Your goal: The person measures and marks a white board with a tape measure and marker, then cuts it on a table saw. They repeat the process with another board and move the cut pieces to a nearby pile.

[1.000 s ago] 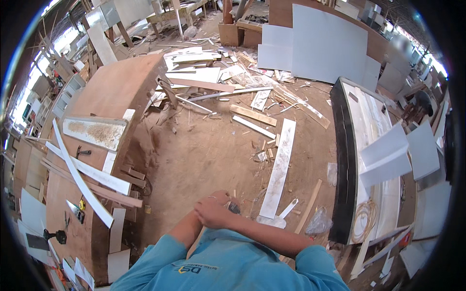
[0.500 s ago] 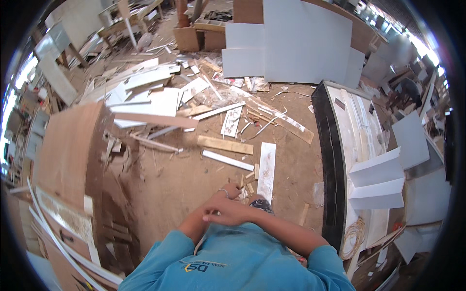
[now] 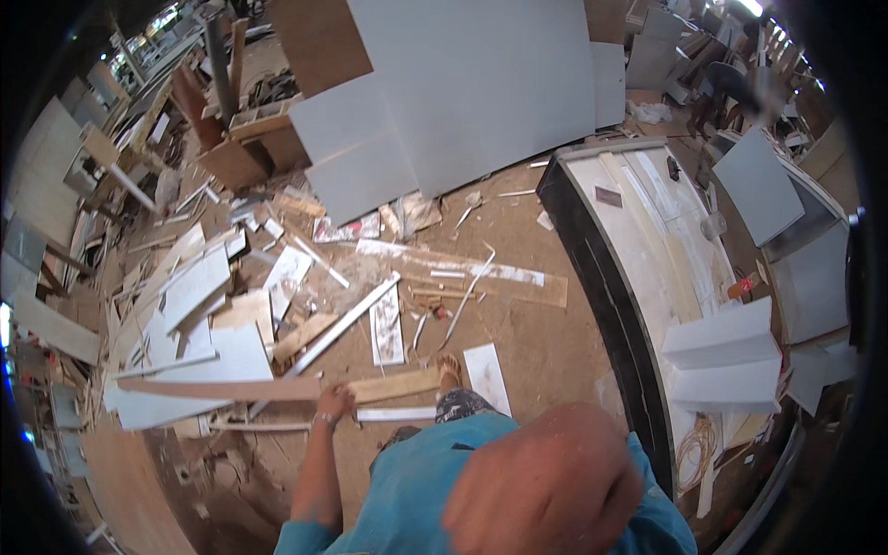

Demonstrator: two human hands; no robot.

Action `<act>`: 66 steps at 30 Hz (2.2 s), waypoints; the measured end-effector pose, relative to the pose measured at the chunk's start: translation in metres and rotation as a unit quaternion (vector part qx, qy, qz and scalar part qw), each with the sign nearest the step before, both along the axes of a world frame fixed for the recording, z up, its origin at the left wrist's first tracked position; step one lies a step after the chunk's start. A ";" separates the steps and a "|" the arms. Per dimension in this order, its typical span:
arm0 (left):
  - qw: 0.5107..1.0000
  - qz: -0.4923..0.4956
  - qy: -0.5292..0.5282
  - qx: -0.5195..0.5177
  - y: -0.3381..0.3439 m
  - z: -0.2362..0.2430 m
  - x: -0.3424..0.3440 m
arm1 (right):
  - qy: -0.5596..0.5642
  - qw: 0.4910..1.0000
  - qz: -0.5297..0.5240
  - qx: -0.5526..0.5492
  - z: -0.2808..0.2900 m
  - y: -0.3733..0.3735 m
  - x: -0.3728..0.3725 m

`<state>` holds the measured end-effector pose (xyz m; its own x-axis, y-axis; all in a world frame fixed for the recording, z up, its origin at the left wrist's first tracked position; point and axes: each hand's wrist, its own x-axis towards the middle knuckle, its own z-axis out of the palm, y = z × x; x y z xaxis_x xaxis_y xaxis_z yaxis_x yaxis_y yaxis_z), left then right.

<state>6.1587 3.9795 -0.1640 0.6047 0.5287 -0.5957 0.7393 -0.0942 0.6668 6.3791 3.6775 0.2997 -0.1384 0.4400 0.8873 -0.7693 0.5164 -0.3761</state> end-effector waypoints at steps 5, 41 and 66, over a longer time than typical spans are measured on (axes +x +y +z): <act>0.978 -0.132 0.157 0.048 0.078 -0.029 -0.062 | -0.003 0.997 -0.042 -0.070 0.015 0.046 0.149; 0.892 0.324 0.249 -0.195 0.411 -0.010 0.396 | -0.760 0.281 -0.310 -0.498 -0.690 0.898 0.782; 0.918 -0.254 0.180 0.245 0.757 -0.314 0.805 | -0.751 0.254 -0.398 -0.462 -0.733 0.844 0.797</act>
